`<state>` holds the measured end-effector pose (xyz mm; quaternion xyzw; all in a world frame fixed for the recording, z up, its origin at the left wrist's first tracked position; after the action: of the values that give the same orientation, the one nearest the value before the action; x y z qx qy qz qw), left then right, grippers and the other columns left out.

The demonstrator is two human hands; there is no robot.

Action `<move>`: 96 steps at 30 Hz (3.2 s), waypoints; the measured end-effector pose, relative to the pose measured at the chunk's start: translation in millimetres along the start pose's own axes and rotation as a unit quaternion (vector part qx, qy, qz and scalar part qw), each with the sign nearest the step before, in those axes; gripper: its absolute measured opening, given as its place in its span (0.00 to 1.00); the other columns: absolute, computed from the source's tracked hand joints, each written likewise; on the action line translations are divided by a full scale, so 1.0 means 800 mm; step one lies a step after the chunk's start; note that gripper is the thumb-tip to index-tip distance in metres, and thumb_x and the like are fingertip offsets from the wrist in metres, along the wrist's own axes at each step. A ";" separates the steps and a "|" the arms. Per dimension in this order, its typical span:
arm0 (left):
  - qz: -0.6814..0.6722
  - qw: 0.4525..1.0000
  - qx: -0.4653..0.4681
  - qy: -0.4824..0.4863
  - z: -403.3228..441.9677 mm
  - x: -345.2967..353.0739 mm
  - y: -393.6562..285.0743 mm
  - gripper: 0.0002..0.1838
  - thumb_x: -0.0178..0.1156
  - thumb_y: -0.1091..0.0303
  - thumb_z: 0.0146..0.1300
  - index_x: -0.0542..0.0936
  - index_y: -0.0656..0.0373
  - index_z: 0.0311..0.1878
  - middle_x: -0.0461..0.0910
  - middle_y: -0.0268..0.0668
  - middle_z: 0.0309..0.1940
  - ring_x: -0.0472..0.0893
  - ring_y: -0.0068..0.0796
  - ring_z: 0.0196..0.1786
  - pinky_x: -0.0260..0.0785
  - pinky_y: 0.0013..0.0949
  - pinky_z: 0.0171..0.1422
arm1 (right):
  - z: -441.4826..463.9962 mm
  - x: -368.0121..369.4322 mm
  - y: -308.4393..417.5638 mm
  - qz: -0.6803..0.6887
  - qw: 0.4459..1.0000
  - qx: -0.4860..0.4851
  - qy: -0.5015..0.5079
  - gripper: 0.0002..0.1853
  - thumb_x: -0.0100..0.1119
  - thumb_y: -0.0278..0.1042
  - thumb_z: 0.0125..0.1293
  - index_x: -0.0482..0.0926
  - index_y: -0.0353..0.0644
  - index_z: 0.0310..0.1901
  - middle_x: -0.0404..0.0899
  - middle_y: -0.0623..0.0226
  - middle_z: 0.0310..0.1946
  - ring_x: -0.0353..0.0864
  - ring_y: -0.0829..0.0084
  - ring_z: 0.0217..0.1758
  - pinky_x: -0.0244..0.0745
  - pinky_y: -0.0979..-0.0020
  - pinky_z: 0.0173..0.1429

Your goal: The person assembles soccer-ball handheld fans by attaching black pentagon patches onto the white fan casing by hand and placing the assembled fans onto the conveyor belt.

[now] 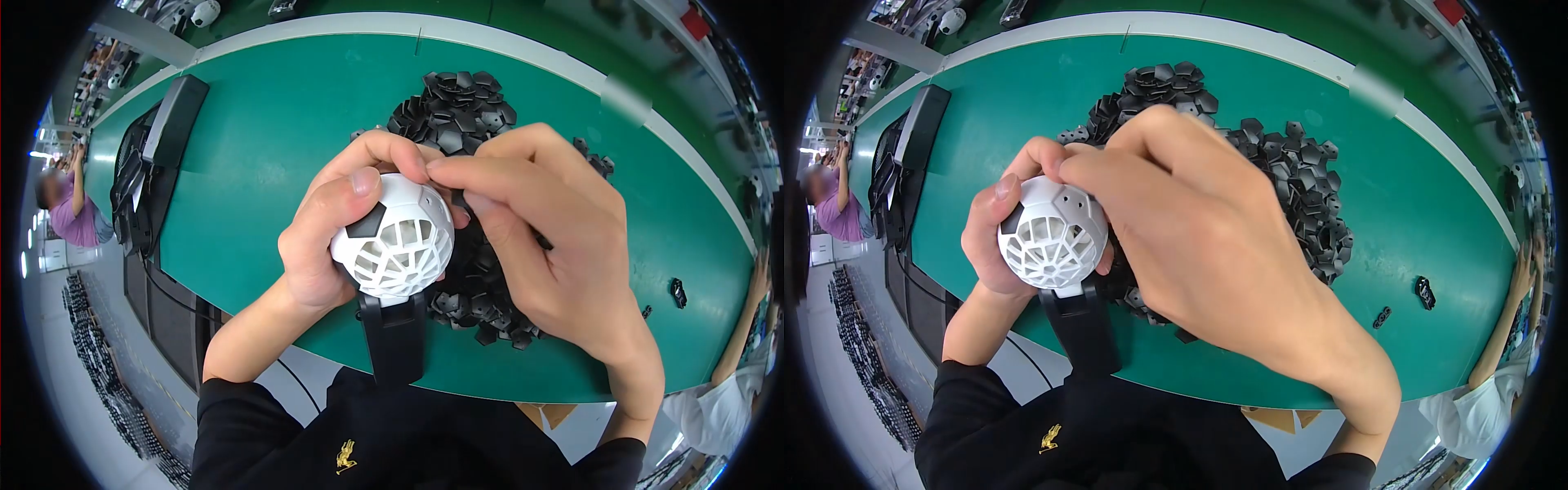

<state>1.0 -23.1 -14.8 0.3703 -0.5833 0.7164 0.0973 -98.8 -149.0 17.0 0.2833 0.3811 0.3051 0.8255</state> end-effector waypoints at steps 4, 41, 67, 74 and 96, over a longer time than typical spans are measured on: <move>0.077 0.996 0.012 -0.053 -0.007 -0.008 -0.004 0.21 0.44 0.57 0.57 0.68 0.67 0.45 0.71 0.50 0.46 0.75 0.40 0.45 0.68 0.34 0.49 | 0.000 0.014 -0.002 -0.035 0.999 -0.036 -0.012 0.09 0.58 0.19 0.47 0.78 0.38 0.33 0.78 0.66 0.28 0.76 0.70 0.28 0.71 0.74 0.30; 0.231 0.969 0.076 0.036 0.008 -0.080 -0.024 0.17 0.40 0.59 0.63 0.67 0.64 0.43 0.61 0.41 0.44 0.67 0.34 0.45 0.71 0.29 0.31 | -0.002 -0.011 -0.038 -0.172 0.983 -0.001 0.069 0.04 0.58 0.23 0.34 0.73 0.34 0.16 0.73 0.55 0.13 0.77 0.59 0.21 0.68 0.65 0.22; -0.013 0.972 -0.030 -0.231 0.005 -0.046 -0.006 0.16 0.40 0.54 0.63 0.68 0.56 0.41 0.72 0.39 0.41 0.73 0.32 0.33 0.63 0.31 0.11 | 0.009 -0.027 -0.021 0.099 0.993 0.025 0.050 0.08 0.56 0.20 0.44 0.80 0.33 0.29 0.78 0.56 0.25 0.79 0.59 0.33 0.73 0.66 0.40; -0.153 0.986 0.024 -0.068 0.020 -0.009 -0.005 0.20 0.41 0.54 0.61 0.73 0.61 0.43 0.71 0.45 0.40 0.74 0.48 0.42 0.73 0.41 0.22 | 0.011 -0.033 -0.004 0.012 0.997 0.077 0.018 0.07 0.58 0.20 0.51 0.78 0.35 0.34 0.80 0.64 0.30 0.79 0.76 0.34 0.71 0.79 0.40; 0.016 0.989 0.149 -0.012 0.007 -0.003 -0.010 0.18 0.39 0.55 0.61 0.72 0.60 0.38 0.70 0.42 0.38 0.70 0.42 0.41 0.64 0.37 0.46 | -0.012 0.028 -0.009 0.510 0.697 0.480 0.154 0.12 0.60 0.40 0.60 0.69 0.44 0.27 0.66 0.76 0.17 0.63 0.85 0.17 0.60 0.82 0.18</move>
<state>9.9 -25.1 -9.8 0.3796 -0.4772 0.7922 0.0228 -92.6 -135.0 -3.3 0.7412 0.3946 0.4941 0.2251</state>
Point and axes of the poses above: each hand's wrist, its own z-axis towards the middle knuckle, its own x-axis out of the palm, y = z × x, the point moved 2 cm from there along z, towards the middle knuckle
